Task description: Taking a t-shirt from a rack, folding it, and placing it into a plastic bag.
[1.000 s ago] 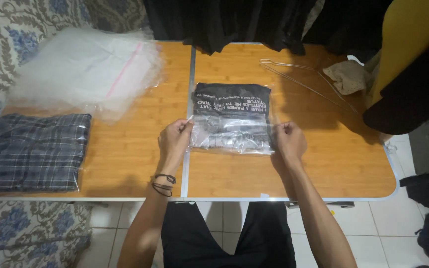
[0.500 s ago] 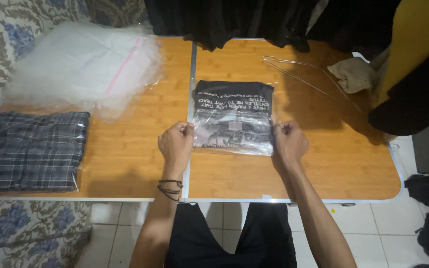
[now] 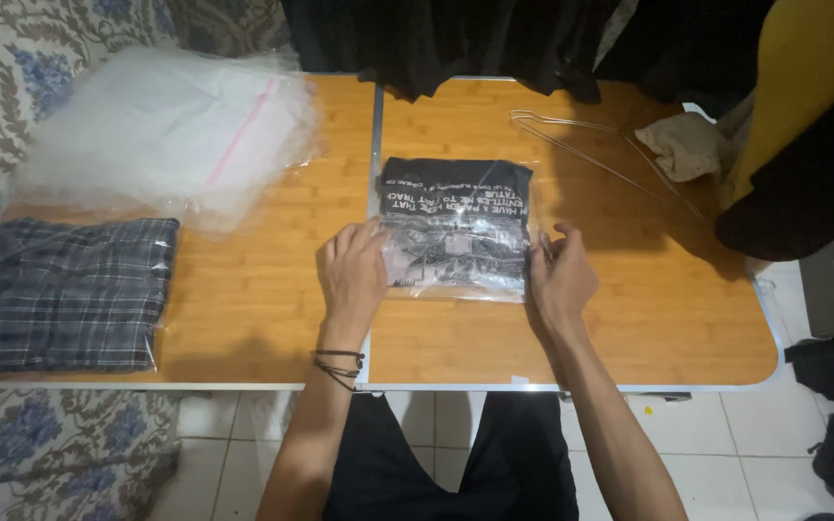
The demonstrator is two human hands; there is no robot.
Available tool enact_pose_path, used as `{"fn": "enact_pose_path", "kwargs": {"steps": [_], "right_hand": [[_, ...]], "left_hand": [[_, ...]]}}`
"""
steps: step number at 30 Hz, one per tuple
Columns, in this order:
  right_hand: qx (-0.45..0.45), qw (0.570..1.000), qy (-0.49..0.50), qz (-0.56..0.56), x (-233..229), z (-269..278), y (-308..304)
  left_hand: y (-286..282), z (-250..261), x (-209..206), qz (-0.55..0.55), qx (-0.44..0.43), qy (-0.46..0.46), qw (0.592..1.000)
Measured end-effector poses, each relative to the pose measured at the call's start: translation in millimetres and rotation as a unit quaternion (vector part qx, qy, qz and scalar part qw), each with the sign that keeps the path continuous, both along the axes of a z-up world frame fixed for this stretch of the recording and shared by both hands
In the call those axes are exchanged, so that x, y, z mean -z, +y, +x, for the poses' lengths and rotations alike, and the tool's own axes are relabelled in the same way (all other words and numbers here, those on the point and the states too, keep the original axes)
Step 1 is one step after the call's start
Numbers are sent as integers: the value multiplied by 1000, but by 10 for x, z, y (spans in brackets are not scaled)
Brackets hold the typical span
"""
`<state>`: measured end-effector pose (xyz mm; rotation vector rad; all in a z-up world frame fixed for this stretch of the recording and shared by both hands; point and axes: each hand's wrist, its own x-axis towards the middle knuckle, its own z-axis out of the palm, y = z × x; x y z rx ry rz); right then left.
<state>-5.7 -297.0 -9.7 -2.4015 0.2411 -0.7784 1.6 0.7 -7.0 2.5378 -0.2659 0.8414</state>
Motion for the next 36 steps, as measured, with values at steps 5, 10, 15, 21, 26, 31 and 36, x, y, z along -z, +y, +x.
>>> {"fn": "enact_pose_path", "kwargs": {"steps": [5,10,15,21,26,31,36], "right_hand": [[-106,957,10,270,46,65,-28],[-142,893,-28,426,425,313,-277],[-159,884,-40,437,702,579,-530],[-61,994,15,85,30,161,-116],[-28,978,-28,-205,-2,55,-15],[-58,982,17,-180,33,153,-77],[-45,967,21,-249,-76,109,23]], "left_hand": [[10,5,51,44,14,17,999],[15,-18,36,13,13,24,1000],[9,-13,18,-20,11,39,999],[32,6,58,-27,11,31,999],[16,-54,-87,-40,29,51,997],[5,-57,-139,-64,29,68,995],[-6,-38,-141,-66,38,29,997]]}}
